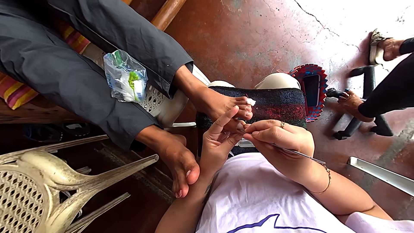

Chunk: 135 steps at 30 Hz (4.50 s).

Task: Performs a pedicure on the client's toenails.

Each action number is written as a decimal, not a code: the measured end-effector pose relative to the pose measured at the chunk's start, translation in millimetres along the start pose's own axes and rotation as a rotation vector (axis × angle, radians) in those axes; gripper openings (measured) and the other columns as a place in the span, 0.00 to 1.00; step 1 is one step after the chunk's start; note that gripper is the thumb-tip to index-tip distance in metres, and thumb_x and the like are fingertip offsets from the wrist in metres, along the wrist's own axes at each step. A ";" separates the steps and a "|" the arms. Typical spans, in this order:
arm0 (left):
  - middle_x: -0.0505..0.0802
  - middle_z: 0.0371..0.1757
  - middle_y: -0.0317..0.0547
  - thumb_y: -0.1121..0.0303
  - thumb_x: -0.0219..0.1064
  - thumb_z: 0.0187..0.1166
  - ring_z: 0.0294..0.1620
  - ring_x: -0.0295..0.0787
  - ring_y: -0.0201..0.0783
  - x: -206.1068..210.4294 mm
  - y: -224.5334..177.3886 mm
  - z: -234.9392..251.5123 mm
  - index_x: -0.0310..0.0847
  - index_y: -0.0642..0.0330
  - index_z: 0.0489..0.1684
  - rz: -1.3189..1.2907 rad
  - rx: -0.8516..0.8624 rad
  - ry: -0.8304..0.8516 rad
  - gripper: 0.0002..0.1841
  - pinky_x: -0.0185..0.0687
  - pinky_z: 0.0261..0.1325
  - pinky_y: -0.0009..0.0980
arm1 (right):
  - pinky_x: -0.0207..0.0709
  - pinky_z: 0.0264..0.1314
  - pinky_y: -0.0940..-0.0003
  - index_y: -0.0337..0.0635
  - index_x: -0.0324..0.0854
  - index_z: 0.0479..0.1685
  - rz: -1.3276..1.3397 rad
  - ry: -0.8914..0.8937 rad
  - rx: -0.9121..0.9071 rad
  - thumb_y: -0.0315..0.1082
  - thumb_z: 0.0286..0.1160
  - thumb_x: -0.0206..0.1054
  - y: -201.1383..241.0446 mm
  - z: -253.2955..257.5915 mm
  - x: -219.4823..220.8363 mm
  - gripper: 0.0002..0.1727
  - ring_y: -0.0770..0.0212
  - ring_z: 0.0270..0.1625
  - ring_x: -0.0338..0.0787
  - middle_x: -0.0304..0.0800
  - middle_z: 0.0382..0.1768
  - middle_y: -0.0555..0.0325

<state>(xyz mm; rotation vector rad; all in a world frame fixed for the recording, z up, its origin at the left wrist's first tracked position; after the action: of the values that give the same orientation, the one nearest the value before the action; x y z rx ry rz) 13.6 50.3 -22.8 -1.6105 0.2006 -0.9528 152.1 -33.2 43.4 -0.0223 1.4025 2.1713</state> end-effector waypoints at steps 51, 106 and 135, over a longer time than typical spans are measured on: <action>0.90 0.66 0.42 0.82 0.69 0.75 0.62 0.89 0.35 0.5 -0.5 -0.4 0.79 0.46 0.78 -0.046 -0.007 -0.003 0.30 0.85 0.69 0.31 | 0.91 0.48 0.74 0.33 0.82 0.35 0.224 -0.079 0.068 0.19 0.72 0.74 -9.8 -7.5 0.7 0.05 0.64 0.46 0.96 0.94 0.42 0.50; 0.89 0.67 0.44 0.79 0.67 0.80 0.65 0.87 0.36 -0.9 1.4 -1.8 0.78 0.45 0.80 -0.054 -0.008 0.007 0.28 0.84 0.70 0.33 | 0.92 0.46 0.75 0.34 0.84 0.33 0.253 -0.092 0.088 0.18 0.64 0.79 -16.9 -3.8 2.1 0.08 0.65 0.44 0.97 0.97 0.40 0.52; 0.91 0.64 0.42 0.79 0.67 0.79 0.62 0.89 0.35 1.2 1.2 -0.3 0.79 0.43 0.78 -0.083 0.001 -0.008 0.28 0.84 0.69 0.33 | 0.90 0.47 0.77 0.35 0.82 0.35 0.144 -0.029 0.120 0.19 0.70 0.74 0.7 1.0 -2.3 0.06 0.66 0.46 0.95 0.94 0.43 0.52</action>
<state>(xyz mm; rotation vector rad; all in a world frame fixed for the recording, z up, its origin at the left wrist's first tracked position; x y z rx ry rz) 14.7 49.0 -23.3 -1.6318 0.1285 -1.0101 154.0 -33.6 45.2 0.1587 1.5581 2.1886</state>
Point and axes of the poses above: each hand's wrist, its own z-axis towards the middle knuckle, its own x-axis out of the palm, y = z × x, the point moved 4 cm from there along z, towards the middle knuckle
